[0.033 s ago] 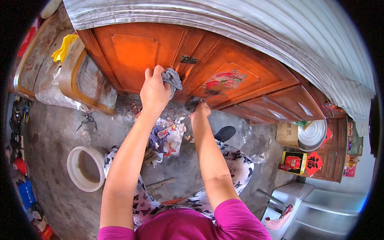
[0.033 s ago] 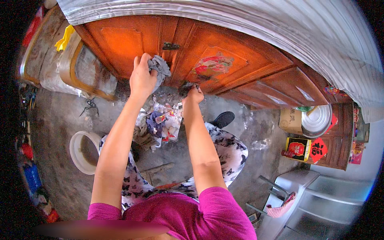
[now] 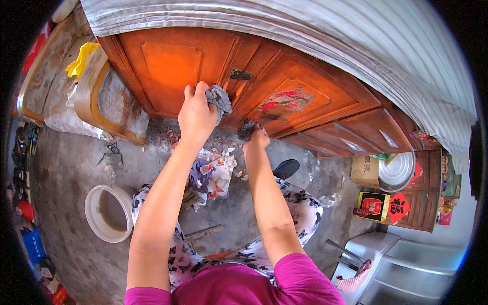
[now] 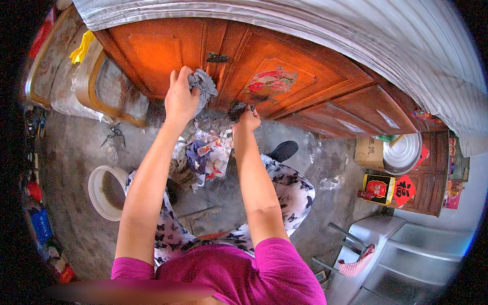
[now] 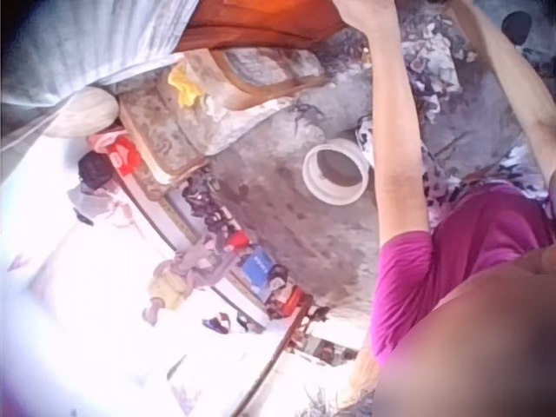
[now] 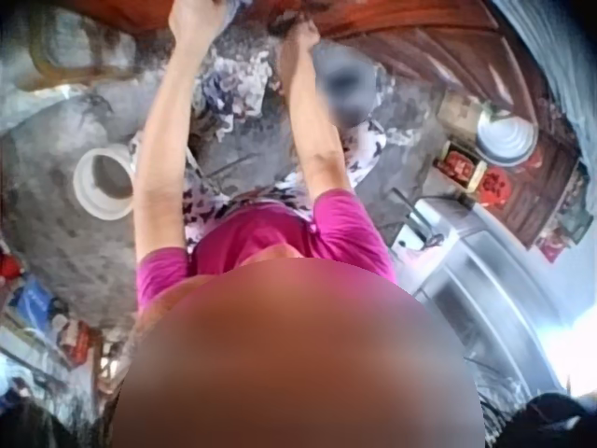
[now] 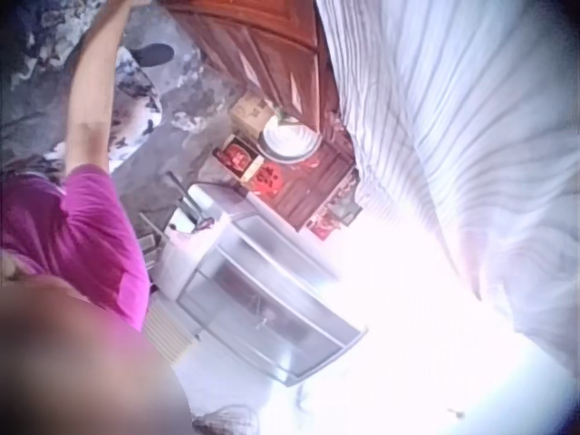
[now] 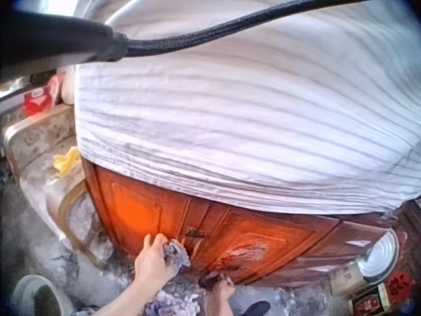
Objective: The person scrubs a wooden door with a cloth, focusing on a central decorative panel. They repeatedly rub the surface, occasionally dipping the cloth into a bucket of water to re-wet it, and continue scrubbing the same area throughout the clip.
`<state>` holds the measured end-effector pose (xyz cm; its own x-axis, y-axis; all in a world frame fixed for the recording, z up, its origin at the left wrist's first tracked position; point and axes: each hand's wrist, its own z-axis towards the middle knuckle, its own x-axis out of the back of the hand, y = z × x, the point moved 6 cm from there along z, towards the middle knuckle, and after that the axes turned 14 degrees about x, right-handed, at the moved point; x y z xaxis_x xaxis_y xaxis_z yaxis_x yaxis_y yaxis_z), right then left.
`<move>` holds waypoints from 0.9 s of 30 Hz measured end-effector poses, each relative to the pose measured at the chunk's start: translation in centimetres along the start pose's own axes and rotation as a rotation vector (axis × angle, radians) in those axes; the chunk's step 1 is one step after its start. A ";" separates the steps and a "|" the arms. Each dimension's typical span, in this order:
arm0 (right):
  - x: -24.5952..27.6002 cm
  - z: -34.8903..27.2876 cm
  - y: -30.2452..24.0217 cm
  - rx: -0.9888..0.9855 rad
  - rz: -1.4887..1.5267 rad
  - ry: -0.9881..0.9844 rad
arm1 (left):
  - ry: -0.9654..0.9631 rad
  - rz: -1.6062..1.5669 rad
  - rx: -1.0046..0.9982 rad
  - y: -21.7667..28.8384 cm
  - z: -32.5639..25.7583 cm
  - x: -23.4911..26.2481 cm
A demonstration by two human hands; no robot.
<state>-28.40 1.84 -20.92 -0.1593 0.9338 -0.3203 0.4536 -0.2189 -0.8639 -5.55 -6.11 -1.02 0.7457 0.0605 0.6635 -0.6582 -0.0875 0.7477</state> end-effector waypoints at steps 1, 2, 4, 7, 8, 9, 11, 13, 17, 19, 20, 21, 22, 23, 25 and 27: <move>-0.2 0.3 -1.5 0.125 0.042 -0.093 | -0.013 -0.005 0.001 0.4 -0.1 0.0; -0.3 0.4 -3.1 0.249 0.083 -0.189 | 0.000 -0.016 -0.014 0.7 -0.2 0.0; -2.6 -5.1 -6.6 0.244 0.009 -0.206 | 0.047 0.015 -0.002 -1.6 0.0 1.0; -0.5 -1.0 -6.2 0.566 -0.012 -0.151 | -0.019 -0.027 -0.004 0.8 -0.4 -0.5; -0.2 -1.3 -5.9 0.662 -0.044 -0.109 | -0.015 -0.031 -0.005 0.9 -0.5 -0.3; 0.0 -0.9 -5.9 0.653 -0.049 -0.168 | -0.017 -0.034 -0.011 1.1 -0.6 -0.4; 0.3 -0.6 -5.6 0.460 -0.049 -0.292 | 0.009 -0.037 -0.047 0.5 -0.4 -0.3; 0.7 -0.4 -6.9 0.293 -0.044 -0.443 | 0.019 -0.055 -0.081 0.3 -0.3 0.0; 0.4 -4.3 -12.4 0.002 -0.062 -0.578 | -0.121 0.036 0.051 -0.7 -0.7 0.0; 1.0 -3.1 -14.6 0.060 -0.053 -0.675 | -0.262 0.117 0.020 0.4 -2.4 -1.0; 1.0 -3.1 -15.3 0.078 -0.040 -0.731 | -0.378 0.168 0.004 0.6 -3.2 -1.8; 0.7 -4.8 -16.1 -0.009 0.008 -0.779 | -0.493 0.136 0.017 0.4 -4.3 -2.4; 0.7 -5.4 -16.1 -0.037 0.052 -0.786 | -0.608 0.102 0.034 0.5 -5.6 -3.4; 0.9 -5.7 -16.3 -0.059 0.093 -0.791 | -0.645 -0.014 0.010 0.6 -6.9 -4.9; 1.2 -5.3 -15.5 -0.069 0.160 -0.789 | -0.773 -0.211 0.076 2.1 -9.2 -6.4; 1.3 -5.8 -14.8 -0.031 0.128 -0.788 | -0.704 -0.507 -0.011 2.9 -10.7 -8.2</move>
<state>-30.25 7.90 -6.30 -0.6717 0.4249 -0.6068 0.5326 -0.2923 -0.7943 -14.67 3.74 -4.02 0.8378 -0.5398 0.0823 -0.2269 -0.2070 0.9516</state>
